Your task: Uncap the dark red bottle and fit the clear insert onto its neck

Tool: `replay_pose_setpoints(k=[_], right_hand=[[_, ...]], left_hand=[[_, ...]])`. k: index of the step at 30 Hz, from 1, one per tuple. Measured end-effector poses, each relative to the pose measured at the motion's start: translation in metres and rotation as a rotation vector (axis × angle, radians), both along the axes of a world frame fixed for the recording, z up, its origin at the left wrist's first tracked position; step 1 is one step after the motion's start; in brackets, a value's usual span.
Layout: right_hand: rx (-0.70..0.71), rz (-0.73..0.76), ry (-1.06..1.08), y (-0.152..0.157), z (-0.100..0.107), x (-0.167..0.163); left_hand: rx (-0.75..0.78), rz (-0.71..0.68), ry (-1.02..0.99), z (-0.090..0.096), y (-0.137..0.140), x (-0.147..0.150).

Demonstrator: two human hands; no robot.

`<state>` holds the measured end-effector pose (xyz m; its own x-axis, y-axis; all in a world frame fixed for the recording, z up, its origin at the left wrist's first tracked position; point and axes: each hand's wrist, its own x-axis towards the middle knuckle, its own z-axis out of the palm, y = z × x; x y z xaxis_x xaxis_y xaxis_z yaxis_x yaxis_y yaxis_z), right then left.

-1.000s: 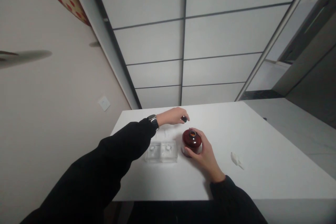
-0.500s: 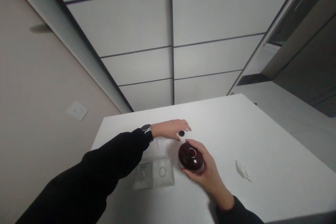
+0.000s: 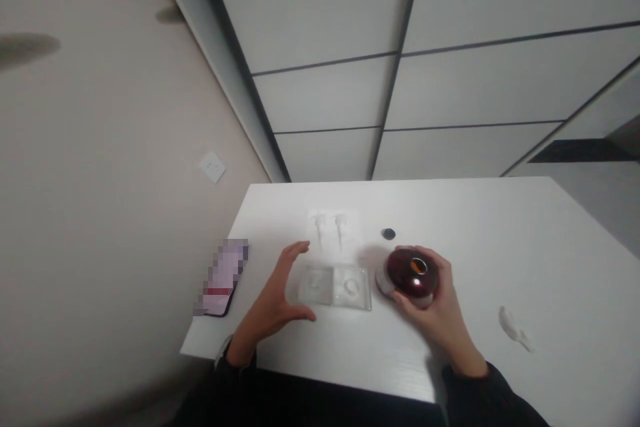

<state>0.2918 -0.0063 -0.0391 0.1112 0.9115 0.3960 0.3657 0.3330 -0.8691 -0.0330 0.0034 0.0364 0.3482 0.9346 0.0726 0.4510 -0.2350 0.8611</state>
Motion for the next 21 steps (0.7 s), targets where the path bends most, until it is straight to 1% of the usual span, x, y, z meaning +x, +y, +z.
replay_pose_setpoints(k=[2, 3, 5, 8, 12, 17, 21], right_hand=[[-0.009, -0.008, -0.015, -0.002, 0.001, 0.003], [-0.017, -0.008, -0.027, -0.004, 0.002, 0.004], [-0.024, -0.006, -0.059, -0.01, 0.002, 0.009], [-0.012, -0.014, -0.097, -0.025, 0.001, 0.016], [-0.019, -0.043, -0.075, -0.051, -0.003, 0.016], [-0.028, -0.049, 0.006, -0.084, -0.011, -0.004], [-0.037, -0.016, 0.052, -0.095, -0.01, -0.023]], left_hand=[[-0.059, 0.07, -0.001, -0.032, -0.016, 0.003], [-0.075, 0.092, -0.004, -0.043, -0.02, 0.005], [-0.084, 0.131, 0.01, -0.055, -0.023, 0.011], [-0.056, 0.19, 0.043, -0.056, -0.023, 0.012], [-0.031, 0.203, 0.104, -0.05, -0.032, 0.006], [-0.027, 0.187, 0.109, -0.049, -0.054, 0.001], [-0.026, 0.179, 0.136, -0.05, -0.063, 0.002]])
